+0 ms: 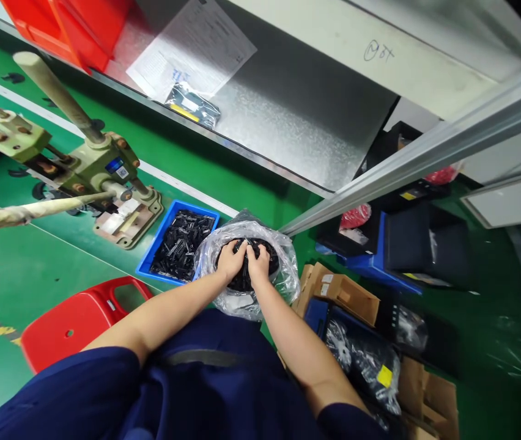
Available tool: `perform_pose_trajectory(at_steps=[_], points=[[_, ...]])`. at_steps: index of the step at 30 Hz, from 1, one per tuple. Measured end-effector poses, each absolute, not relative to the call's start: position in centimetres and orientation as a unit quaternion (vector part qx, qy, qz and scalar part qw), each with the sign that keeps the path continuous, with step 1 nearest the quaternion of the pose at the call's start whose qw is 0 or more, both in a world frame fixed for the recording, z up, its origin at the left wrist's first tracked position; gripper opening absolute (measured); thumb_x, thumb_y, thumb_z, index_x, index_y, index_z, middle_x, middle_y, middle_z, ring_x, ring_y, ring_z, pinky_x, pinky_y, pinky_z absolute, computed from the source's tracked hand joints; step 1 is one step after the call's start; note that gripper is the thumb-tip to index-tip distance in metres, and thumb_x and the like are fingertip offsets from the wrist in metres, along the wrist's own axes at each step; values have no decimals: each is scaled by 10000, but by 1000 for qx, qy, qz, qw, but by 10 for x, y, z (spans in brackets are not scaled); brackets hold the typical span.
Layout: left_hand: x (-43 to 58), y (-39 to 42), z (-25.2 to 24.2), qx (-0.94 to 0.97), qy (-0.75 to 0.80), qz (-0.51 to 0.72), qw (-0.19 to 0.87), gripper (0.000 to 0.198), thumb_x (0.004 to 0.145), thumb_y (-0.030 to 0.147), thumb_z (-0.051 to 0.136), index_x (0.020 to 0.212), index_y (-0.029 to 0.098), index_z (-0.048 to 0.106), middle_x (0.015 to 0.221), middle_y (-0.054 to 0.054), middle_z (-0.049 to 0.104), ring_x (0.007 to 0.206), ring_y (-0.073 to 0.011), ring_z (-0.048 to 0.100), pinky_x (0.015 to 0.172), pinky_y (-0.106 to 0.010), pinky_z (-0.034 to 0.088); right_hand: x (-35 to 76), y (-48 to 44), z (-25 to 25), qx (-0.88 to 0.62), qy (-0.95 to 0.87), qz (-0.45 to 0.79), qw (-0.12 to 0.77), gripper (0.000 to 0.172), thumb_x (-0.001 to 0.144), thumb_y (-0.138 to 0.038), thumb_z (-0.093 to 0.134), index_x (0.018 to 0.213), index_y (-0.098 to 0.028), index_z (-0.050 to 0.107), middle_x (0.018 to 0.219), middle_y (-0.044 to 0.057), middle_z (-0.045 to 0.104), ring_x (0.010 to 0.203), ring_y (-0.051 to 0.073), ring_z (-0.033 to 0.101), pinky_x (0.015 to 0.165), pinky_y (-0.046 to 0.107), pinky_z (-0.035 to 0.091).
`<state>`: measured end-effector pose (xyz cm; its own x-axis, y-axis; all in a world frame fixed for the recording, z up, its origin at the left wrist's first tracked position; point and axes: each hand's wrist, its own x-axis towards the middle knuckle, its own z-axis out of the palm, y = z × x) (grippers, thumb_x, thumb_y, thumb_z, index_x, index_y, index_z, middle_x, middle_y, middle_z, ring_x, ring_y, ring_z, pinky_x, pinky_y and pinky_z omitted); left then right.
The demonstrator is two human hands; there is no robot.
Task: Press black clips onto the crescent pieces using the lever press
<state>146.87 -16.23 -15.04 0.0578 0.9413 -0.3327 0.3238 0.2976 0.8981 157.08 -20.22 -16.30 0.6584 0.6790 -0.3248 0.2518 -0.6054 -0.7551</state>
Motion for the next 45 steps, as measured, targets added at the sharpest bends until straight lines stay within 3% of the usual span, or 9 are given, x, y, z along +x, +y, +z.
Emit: perform_pose_trajectory(at_steps=[11,33,39,45], points=[[1466,-168,-113,500,605,333,522,525,964,643,659,1225,201,774,1290,-150,748,1254,-318,668,1167,-474,469,1557,-208,-126,-815,-292,237,440,565,907,-637,599,1288,-226,672,1361,135,653,1298,273,616,1210,454,445],[1417,-159,-41,543,553,416,476,367,1024,490,645,1237,213,758,1286,-98,759,1249,-259,672,1158,-410,498,1509,-201,-35,-756,-401,180,485,503,961,-591,566,1288,-221,660,1335,130,668,1338,281,581,1257,496,407],[1363,-144,-40,509,592,459,425,412,1016,515,654,1266,198,738,1313,-116,738,1261,-264,668,1163,-412,494,1459,-172,-33,-718,-455,212,482,476,977,-567,555,1293,-225,652,1342,126,655,1337,269,585,1252,482,423],[1306,-113,-66,490,644,444,385,466,1029,567,603,1280,197,734,1323,-125,733,1272,-281,660,1173,-431,485,1405,-130,-65,-696,-487,261,459,465,979,-573,535,1285,-243,650,1358,119,657,1352,257,582,1252,458,431]])
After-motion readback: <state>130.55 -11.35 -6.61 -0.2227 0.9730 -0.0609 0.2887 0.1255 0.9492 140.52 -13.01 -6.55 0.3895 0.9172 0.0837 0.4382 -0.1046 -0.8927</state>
